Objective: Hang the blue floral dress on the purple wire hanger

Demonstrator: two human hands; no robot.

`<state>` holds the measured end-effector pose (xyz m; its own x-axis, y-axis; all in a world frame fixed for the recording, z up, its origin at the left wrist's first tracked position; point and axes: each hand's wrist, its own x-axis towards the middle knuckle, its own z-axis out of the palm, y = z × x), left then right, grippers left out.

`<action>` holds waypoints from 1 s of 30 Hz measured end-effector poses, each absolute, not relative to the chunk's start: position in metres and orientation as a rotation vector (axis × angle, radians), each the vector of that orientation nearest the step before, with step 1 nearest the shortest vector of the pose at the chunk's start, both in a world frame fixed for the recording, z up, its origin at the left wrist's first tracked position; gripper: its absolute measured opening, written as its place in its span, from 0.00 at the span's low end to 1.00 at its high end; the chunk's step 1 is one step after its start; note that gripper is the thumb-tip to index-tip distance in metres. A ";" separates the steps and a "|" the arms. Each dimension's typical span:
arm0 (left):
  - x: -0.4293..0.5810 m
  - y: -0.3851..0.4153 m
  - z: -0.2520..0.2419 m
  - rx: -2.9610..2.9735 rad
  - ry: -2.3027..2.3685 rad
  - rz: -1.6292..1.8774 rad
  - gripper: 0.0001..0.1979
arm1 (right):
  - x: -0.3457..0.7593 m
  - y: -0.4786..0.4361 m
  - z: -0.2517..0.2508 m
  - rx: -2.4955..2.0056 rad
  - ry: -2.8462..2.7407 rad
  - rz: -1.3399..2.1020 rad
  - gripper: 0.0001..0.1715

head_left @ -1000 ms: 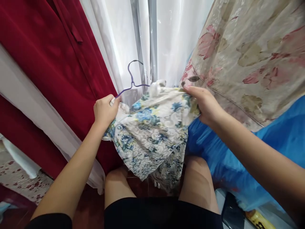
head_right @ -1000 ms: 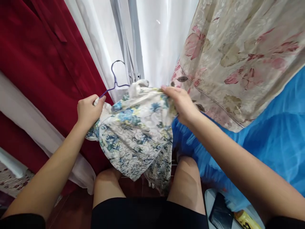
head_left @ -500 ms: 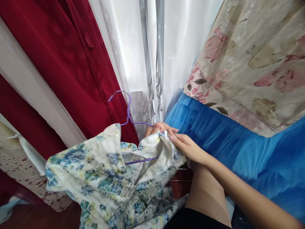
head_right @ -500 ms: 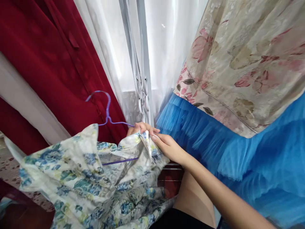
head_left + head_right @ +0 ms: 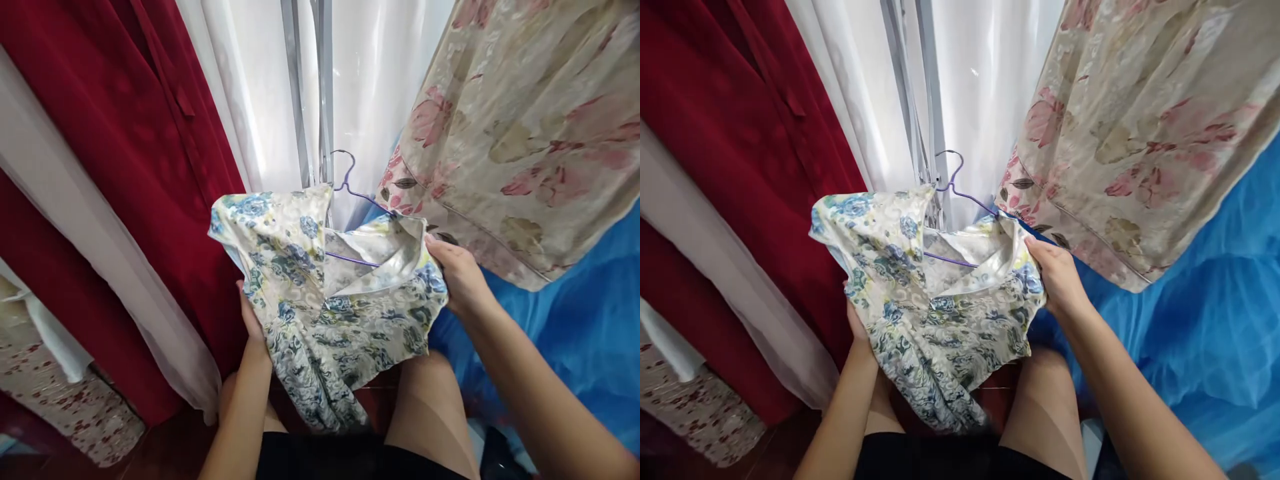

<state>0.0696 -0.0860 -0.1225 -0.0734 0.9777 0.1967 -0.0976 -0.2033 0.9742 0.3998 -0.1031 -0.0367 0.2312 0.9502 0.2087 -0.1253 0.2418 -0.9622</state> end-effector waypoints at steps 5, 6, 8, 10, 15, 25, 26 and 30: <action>0.047 -0.127 -0.186 0.922 1.009 1.613 0.46 | 0.402 -0.105 -0.034 -1.020 -0.988 1.120 0.13; 0.050 -0.136 -0.198 0.943 1.053 1.574 0.44 | 0.406 -0.107 -0.037 -1.035 -1.003 1.145 0.14; 0.063 -0.150 -0.215 1.010 1.150 1.521 0.40 | 0.413 -0.109 -0.041 -1.069 -1.039 1.155 0.15; 0.080 -0.161 -0.224 1.055 1.193 1.490 0.33 | 0.415 -0.111 -0.045 -1.092 -1.099 0.989 0.15; 0.105 -0.172 -0.235 1.009 1.243 1.451 0.26 | 0.375 -0.140 -0.100 -1.063 -0.817 -0.137 0.27; 0.097 -0.181 -0.226 1.136 1.268 1.485 0.28 | 0.258 -0.176 -0.209 -1.005 -1.237 1.055 0.18; 0.098 -0.183 -0.224 1.119 1.275 1.500 0.30 | 0.260 -0.172 -0.203 -1.007 -1.242 1.056 0.18; 0.107 -0.189 -0.221 1.023 1.228 1.532 0.34 | 0.268 -0.164 -0.188 -1.019 -1.255 1.138 0.17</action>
